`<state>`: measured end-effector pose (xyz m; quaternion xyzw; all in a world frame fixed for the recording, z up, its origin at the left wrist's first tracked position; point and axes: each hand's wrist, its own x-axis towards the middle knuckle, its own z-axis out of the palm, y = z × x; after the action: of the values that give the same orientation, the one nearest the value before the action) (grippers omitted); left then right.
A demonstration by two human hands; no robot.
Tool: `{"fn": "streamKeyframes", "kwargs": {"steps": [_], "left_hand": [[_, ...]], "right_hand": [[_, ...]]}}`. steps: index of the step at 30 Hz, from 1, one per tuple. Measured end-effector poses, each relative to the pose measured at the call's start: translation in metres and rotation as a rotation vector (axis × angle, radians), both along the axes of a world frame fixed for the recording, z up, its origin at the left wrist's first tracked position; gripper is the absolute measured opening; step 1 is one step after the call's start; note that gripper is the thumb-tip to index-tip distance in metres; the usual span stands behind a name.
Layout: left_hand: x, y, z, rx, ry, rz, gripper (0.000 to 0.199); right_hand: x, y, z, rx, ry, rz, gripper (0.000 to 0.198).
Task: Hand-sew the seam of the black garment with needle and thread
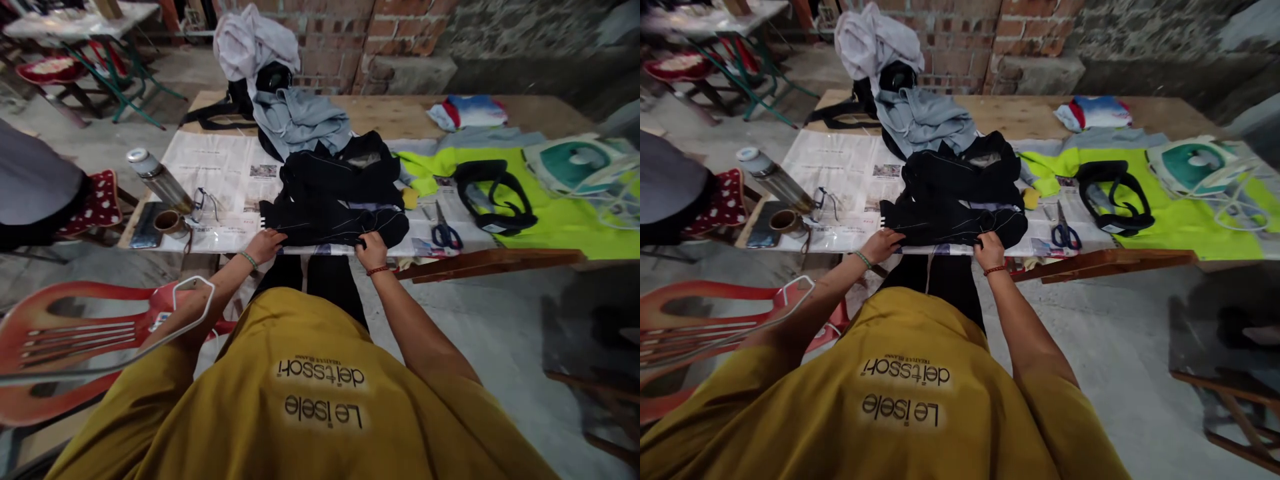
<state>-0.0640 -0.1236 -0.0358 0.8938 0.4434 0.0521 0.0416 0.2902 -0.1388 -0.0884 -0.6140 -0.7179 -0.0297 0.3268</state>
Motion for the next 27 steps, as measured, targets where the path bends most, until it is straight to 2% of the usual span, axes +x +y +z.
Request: {"fn": "streamKeyframes", "kwargs": {"steps": [4,8,11,13,15,17,19,20,22,27], "left_hand": [[-0.005,-0.022,-0.007,0.054,-0.008,0.053,0.024],[0.001,-0.009,0.002,0.079,0.045,0.188,0.024],[0.010,0.026,0.025,0.079,0.045,0.340,0.028],[0.018,0.053,0.048,0.098,0.034,0.434,0.030],[0.025,0.075,0.075,0.183,-0.039,0.506,0.031],[0.030,0.084,0.097,0.308,-0.174,0.550,0.031],[0.028,0.078,0.106,0.415,-0.285,0.577,0.031],[0.024,0.070,0.104,0.450,-0.311,0.584,0.031],[0.010,0.046,0.086,0.452,-0.301,0.579,0.029],[-0.037,-0.017,0.008,0.215,-0.138,0.405,0.026]], "right_hand": [[0.002,-0.003,-0.004,0.016,0.058,0.026,0.013],[0.003,0.000,-0.002,-0.019,0.063,0.032,0.015],[0.005,0.018,0.016,-0.042,0.045,0.055,0.011],[0.009,0.038,0.037,-0.006,0.036,0.046,0.010],[0.014,0.058,0.062,0.072,0.044,0.011,0.012],[0.017,0.071,0.083,0.166,0.067,-0.004,0.018],[0.015,0.069,0.094,0.224,0.083,0.007,0.023],[0.013,0.063,0.093,0.227,0.082,0.021,0.024],[0.006,0.041,0.081,0.171,0.061,0.066,0.021],[-0.011,-0.018,0.024,-0.094,-0.075,0.318,0.020]]}}
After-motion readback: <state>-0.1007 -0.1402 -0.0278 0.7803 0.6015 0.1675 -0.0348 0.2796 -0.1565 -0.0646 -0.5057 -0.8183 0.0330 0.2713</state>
